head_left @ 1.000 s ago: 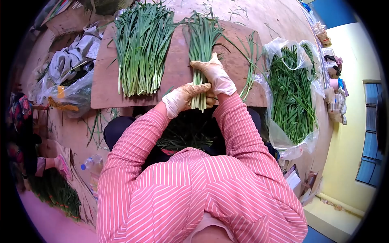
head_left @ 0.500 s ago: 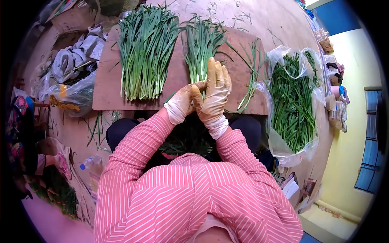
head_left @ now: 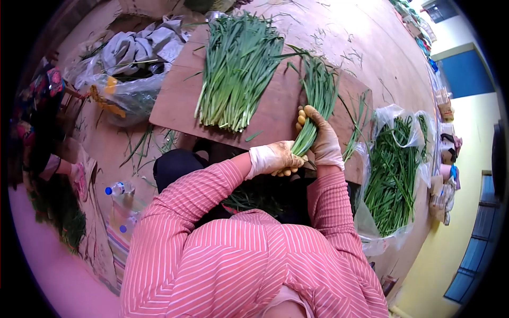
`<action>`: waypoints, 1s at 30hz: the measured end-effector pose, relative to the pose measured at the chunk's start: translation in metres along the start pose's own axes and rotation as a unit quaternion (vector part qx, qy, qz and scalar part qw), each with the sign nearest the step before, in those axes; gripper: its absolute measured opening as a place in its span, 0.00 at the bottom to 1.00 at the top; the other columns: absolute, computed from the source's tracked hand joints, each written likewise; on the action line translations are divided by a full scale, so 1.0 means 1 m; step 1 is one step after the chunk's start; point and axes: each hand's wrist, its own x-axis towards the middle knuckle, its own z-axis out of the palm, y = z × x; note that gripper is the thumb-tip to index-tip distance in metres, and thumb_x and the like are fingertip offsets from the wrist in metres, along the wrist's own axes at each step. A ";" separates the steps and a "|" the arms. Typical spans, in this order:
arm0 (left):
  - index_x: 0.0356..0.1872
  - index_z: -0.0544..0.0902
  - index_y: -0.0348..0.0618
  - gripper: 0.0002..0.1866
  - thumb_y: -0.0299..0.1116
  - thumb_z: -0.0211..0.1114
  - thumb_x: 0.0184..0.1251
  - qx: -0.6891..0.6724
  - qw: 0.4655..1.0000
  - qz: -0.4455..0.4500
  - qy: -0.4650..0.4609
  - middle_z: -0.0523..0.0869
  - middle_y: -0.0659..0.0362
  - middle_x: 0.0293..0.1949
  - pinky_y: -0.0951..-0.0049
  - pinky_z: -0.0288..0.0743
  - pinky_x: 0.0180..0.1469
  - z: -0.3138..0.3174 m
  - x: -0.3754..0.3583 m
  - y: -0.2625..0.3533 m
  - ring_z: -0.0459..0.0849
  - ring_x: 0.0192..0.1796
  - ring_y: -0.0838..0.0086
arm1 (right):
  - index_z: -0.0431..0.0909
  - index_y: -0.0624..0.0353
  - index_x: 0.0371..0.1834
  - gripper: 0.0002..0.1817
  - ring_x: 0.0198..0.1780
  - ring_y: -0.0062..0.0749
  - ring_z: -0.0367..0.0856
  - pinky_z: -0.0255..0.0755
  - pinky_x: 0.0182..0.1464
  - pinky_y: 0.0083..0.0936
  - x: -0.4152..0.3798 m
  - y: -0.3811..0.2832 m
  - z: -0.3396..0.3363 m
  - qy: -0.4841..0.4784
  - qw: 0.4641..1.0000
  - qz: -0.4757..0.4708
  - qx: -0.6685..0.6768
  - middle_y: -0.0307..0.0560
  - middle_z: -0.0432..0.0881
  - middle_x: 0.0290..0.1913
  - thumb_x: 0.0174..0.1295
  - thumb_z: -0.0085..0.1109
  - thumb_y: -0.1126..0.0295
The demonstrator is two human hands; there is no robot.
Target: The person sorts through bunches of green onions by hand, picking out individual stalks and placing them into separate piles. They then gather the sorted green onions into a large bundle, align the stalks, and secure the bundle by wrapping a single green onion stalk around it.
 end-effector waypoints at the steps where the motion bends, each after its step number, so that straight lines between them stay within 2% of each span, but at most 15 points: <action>1: 0.36 0.71 0.48 0.12 0.42 0.62 0.64 -0.002 1.000 0.015 0.002 0.73 0.66 0.22 0.81 0.63 0.16 -0.003 -0.002 0.000 0.71 0.19 0.82 | 0.77 0.66 0.45 0.13 0.37 0.33 0.83 0.81 0.38 0.26 0.000 -0.004 0.009 -0.010 1.000 -0.011 0.000 0.50 0.83 0.39 0.60 0.59 0.71; 4: 0.37 0.71 0.48 0.14 0.45 0.63 0.63 0.043 0.998 0.014 0.031 0.73 0.66 0.22 0.82 0.63 0.16 -0.008 -0.014 0.010 0.71 0.19 0.82 | 0.76 0.67 0.46 0.13 0.36 0.33 0.83 0.81 0.39 0.24 0.008 -0.015 0.029 -0.028 0.999 -0.020 -0.011 0.48 0.83 0.38 0.59 0.59 0.73; 7: 0.37 0.72 0.46 0.13 0.42 0.62 0.63 0.036 0.997 0.057 0.041 0.74 0.66 0.22 0.80 0.62 0.16 -0.017 -0.025 0.020 0.71 0.18 0.83 | 0.75 0.68 0.51 0.17 0.31 0.28 0.81 0.80 0.33 0.20 0.017 -0.025 0.042 -0.155 0.986 0.010 0.058 0.45 0.82 0.36 0.58 0.59 0.74; 9: 0.46 0.72 0.44 0.22 0.48 0.65 0.61 0.124 0.986 0.092 0.064 0.77 0.62 0.28 0.78 0.70 0.27 -0.033 -0.033 0.029 0.76 0.26 0.77 | 0.70 0.70 0.55 0.20 0.31 0.26 0.80 0.79 0.32 0.19 0.030 -0.031 0.049 -0.175 0.983 -0.021 0.045 0.43 0.81 0.36 0.60 0.57 0.73; 11: 0.56 0.70 0.40 0.32 0.51 0.68 0.58 0.250 0.930 0.203 0.176 0.78 0.54 0.39 0.72 0.73 0.44 -0.053 -0.049 0.039 0.78 0.41 0.69 | 0.65 0.73 0.60 0.24 0.28 0.20 0.75 0.77 0.29 0.18 0.034 -0.040 0.068 -0.199 0.977 -0.075 0.005 0.38 0.77 0.32 0.63 0.55 0.72; 12: 0.61 0.68 0.38 0.38 0.53 0.69 0.56 0.287 0.884 0.279 0.243 0.77 0.49 0.46 0.69 0.72 0.54 -0.068 -0.058 0.044 0.77 0.50 0.64 | 0.65 0.73 0.60 0.24 0.28 0.20 0.75 0.77 0.29 0.18 0.037 -0.044 0.075 -0.198 0.978 -0.073 0.005 0.38 0.77 0.32 0.63 0.55 0.72; 14: 0.65 0.63 0.39 0.45 0.55 0.70 0.52 0.406 0.755 0.307 0.414 0.69 0.42 0.59 0.64 0.62 0.65 -0.111 -0.070 0.054 0.66 0.64 0.56 | 0.65 0.73 0.59 0.23 0.27 0.20 0.75 0.76 0.28 0.17 0.048 -0.052 0.085 -0.206 0.974 -0.092 0.005 0.38 0.76 0.32 0.64 0.55 0.72; 16: 0.70 0.57 0.47 0.52 0.58 0.72 0.46 0.439 0.745 0.173 0.472 0.57 0.37 0.67 0.60 0.54 0.69 -0.160 -0.067 0.040 0.55 0.71 0.48 | 0.70 0.70 0.53 0.16 0.26 0.21 0.76 0.77 0.28 0.19 0.060 -0.052 0.098 -0.214 0.974 -0.063 0.028 0.39 0.77 0.31 0.63 0.54 0.73; 17: 0.70 0.57 0.47 0.52 0.58 0.72 0.46 0.437 0.744 0.171 0.476 0.57 0.37 0.67 0.60 0.54 0.69 -0.170 -0.061 0.037 0.55 0.71 0.48 | 0.70 0.70 0.53 0.17 0.26 0.22 0.76 0.77 0.29 0.19 0.067 -0.049 0.105 -0.224 0.972 -0.053 0.047 0.39 0.77 0.31 0.63 0.55 0.73; 19: 0.74 0.45 0.55 0.63 0.64 0.73 0.39 0.429 0.789 -0.028 0.439 0.43 0.37 0.72 0.55 0.45 0.72 -0.183 -0.050 0.030 0.41 0.74 0.42 | 0.70 0.70 0.52 0.17 0.26 0.23 0.76 0.77 0.29 0.22 0.084 -0.039 0.116 -0.263 0.960 -0.018 0.092 0.40 0.77 0.32 0.61 0.57 0.74; 20: 0.74 0.40 0.58 0.66 0.64 0.74 0.36 0.405 0.813 -0.016 0.419 0.39 0.37 0.72 0.52 0.43 0.72 -0.191 -0.046 0.020 0.38 0.73 0.38 | 0.71 0.69 0.50 0.16 0.27 0.25 0.76 0.78 0.29 0.23 0.092 -0.032 0.122 -0.246 0.962 -0.010 0.116 0.41 0.78 0.32 0.60 0.58 0.75; 23: 0.74 0.41 0.56 0.63 0.60 0.74 0.41 0.397 0.821 -0.010 0.411 0.42 0.35 0.72 0.55 0.44 0.72 -0.203 -0.040 0.012 0.39 0.74 0.42 | 0.72 0.68 0.48 0.15 0.27 0.25 0.77 0.78 0.29 0.24 0.112 -0.010 0.134 -0.263 0.957 0.006 0.119 0.41 0.79 0.32 0.60 0.58 0.75; 24: 0.74 0.41 0.54 0.62 0.57 0.74 0.43 0.390 0.831 0.045 0.393 0.43 0.35 0.71 0.58 0.45 0.73 -0.213 -0.039 0.007 0.40 0.74 0.44 | 0.65 0.76 0.56 0.21 0.27 0.23 0.75 0.77 0.30 0.24 0.116 0.000 0.139 -0.262 0.955 0.005 0.141 0.37 0.76 0.31 0.62 0.55 0.75; 26: 0.74 0.42 0.52 0.60 0.55 0.74 0.46 0.380 0.839 0.098 0.377 0.44 0.35 0.71 0.60 0.45 0.73 -0.232 -0.039 -0.005 0.40 0.75 0.47 | 0.66 0.76 0.55 0.21 0.27 0.23 0.76 0.77 0.31 0.24 0.127 0.017 0.145 -0.258 0.953 0.018 0.159 0.38 0.77 0.31 0.62 0.56 0.74; 30: 0.74 0.43 0.48 0.56 0.48 0.73 0.49 0.338 0.852 0.132 0.377 0.46 0.35 0.71 0.66 0.46 0.73 -0.244 -0.038 -0.014 0.42 0.75 0.50 | 0.75 0.65 0.43 0.10 0.26 0.27 0.77 0.77 0.29 0.22 0.139 0.045 0.151 -0.192 0.977 0.004 0.092 0.42 0.79 0.30 0.59 0.59 0.73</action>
